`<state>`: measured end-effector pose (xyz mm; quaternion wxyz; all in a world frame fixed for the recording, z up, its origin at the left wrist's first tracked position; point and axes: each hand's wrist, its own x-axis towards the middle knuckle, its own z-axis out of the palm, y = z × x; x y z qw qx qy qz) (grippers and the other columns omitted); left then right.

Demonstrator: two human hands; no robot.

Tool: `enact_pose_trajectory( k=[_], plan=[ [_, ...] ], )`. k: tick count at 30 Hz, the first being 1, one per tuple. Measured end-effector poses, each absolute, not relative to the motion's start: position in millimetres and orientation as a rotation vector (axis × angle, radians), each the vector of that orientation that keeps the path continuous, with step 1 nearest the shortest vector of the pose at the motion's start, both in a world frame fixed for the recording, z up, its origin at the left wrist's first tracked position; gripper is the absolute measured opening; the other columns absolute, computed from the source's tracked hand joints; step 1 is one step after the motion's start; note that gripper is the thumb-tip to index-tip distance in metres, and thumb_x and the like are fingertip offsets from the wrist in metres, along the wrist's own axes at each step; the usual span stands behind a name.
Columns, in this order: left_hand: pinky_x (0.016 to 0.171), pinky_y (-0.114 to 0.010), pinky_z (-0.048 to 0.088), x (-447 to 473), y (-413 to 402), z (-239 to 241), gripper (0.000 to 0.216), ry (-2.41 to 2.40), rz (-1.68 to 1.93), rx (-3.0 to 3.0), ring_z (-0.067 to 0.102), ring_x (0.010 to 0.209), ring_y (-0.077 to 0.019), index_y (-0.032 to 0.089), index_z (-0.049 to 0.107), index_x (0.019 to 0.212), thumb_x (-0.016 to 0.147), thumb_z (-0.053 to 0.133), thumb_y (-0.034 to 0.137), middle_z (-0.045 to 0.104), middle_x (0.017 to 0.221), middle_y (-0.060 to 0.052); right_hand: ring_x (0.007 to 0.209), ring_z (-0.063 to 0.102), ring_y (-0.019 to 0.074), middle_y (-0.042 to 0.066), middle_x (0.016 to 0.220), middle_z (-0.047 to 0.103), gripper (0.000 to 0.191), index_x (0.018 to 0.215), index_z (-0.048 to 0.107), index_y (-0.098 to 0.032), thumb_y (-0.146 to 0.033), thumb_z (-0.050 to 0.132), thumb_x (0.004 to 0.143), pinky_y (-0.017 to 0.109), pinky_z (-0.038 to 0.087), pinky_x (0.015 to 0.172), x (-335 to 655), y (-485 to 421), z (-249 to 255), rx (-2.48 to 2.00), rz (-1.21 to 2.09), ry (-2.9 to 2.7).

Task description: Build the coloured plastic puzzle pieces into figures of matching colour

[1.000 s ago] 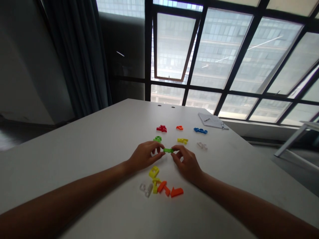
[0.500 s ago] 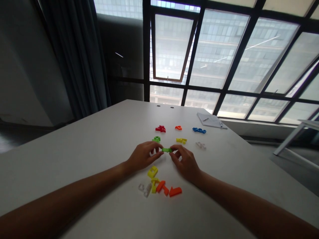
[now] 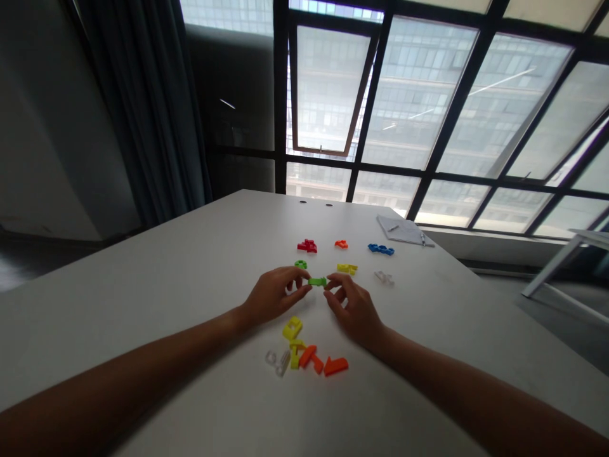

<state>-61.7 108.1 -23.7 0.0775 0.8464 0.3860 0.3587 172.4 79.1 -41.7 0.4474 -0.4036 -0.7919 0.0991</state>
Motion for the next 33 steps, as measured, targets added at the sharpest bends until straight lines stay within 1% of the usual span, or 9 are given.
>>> enact_pose_trajectory(
  k=[3,8,13,16,19,21,25,28,33],
  plan=[
    [0.062,-0.026,0.042,-69.1,118.0,-20.0,0.03,1.382,1.07,2.499,0.06,0.068,-0.015,0.023,0.068,0.107,0.096,0.056,0.049,0.069,0.085,0.0,0.063,0.064,0.0111,0.002,0.1,0.071,0.033,0.124,0.05,-0.023,-0.022,0.059,0.092,0.024,0.051,0.061,172.1,78.7,-42.4,-1.04,0.275,-1.965],
    [0.062,-0.027,0.04,-82.3,138.5,-25.7,0.023,1.54,0.73,2.492,0.063,0.071,-0.0182,0.025,0.071,0.095,0.09,0.062,0.045,0.071,0.082,0.0,0.064,0.064,0.012,0.002,0.093,0.071,0.02,0.112,0.058,-0.022,-0.018,0.056,0.092,0.025,0.05,0.064,171.9,78.2,-44.2,-1.042,0.215,-2.051],
    [0.057,-0.026,0.037,-81.3,144.7,-32.7,0.03,1.691,0.734,2.413,0.063,0.068,-0.019,0.023,0.063,0.102,0.088,0.063,0.049,0.07,0.08,-0.001,0.066,0.064,0.0129,0.003,0.09,0.071,0.014,0.104,0.063,-0.021,-0.017,0.054,0.094,0.024,0.048,0.061,171.0,76.2,-42.8,-0.99,0.201,-2.144],
    [0.054,-0.025,0.033,-79.8,143.1,-34.2,0.028,1.706,0.756,2.426,0.061,0.063,-0.0187,0.022,0.058,0.096,0.087,0.063,0.048,0.068,0.075,-0.001,0.068,0.064,0.0141,0.004,0.09,0.071,0.015,0.103,0.065,-0.021,-0.015,0.054,0.093,0.025,0.05,0.063,171.1,75.3,-42.1,-0.949,0.186,-2.168],
    [0.053,-0.025,0.031,-80.0,140.0,-33.0,0.023,1.643,0.807,2.46,0.057,0.059,-0.017,0.022,0.057,0.087,0.088,0.062,0.044,0.065,0.072,0.0,0.071,0.064,0.0155,0.004,0.091,0.072,0.018,0.103,0.067,-0.021,-0.013,0.055,0.093,0.028,0.051,0.068,172.3,74.9,-41.3,-0.883,0.181,-2.231],
    [0.054,-0.025,0.032,-81.1,137.4,-28.9,0.023,1.515,0.817,2.478,0.054,0.058,-0.0156,0.021,0.058,0.084,0.088,0.061,0.044,0.064,0.071,0.001,0.079,0.066,0.017,0.005,0.096,0.073,0.024,0.109,0.068,-0.021,-0.011,0.053,0.093,0.03,0.052,0.074,172.9,74.2,-39.2,-0.799,0.185,-2.307],
    [0.054,-0.022,0.037,-84.8,130.3,-12.6,0.029,1.06,0.582,2.462,0.054,0.058,-0.0127,0.02,0.068,0.091,0.091,0.06,0.048,0.063,0.07,0.001,0.11,0.065,0.0208,0.006,0.127,0.068,0.042,0.128,0.064,-0.028,-0.007,0.05,0.095,0.038,0.05,0.095,172.2,71.3,-30.9,-0.584,0.167,-2.524],
    [0.055,-0.021,0.039,-86.3,124.4,-2.1,0.034,0.935,0.503,2.449,0.055,0.059,-0.0116,0.02,0.072,0.096,0.092,0.058,0.051,0.064,0.072,0.0,0.122,0.06,0.0234,0.005,0.142,0.059,0.041,0.131,0.063,-0.033,-0.013,0.054,0.097,0.044,0.047,0.103,171.1,69.4,-25.4,-0.51,0.15,-2.641],
    [0.057,-0.021,0.041,-81.7,119.2,-4.0,0.034,0.888,0.51,2.463,0.056,0.063,-0.0122,0.02,0.072,0.098,0.096,0.054,0.049,0.067,0.077,-0.001,0.119,0.061,0.0234,0.008,0.128,0.067,0.028,0.122,0.066,-0.024,-0.021,0.063,0.095,0.042,0.049,0.103,171.6,71.6,-28.6,-0.579,0.246,-2.551]
  ],
)
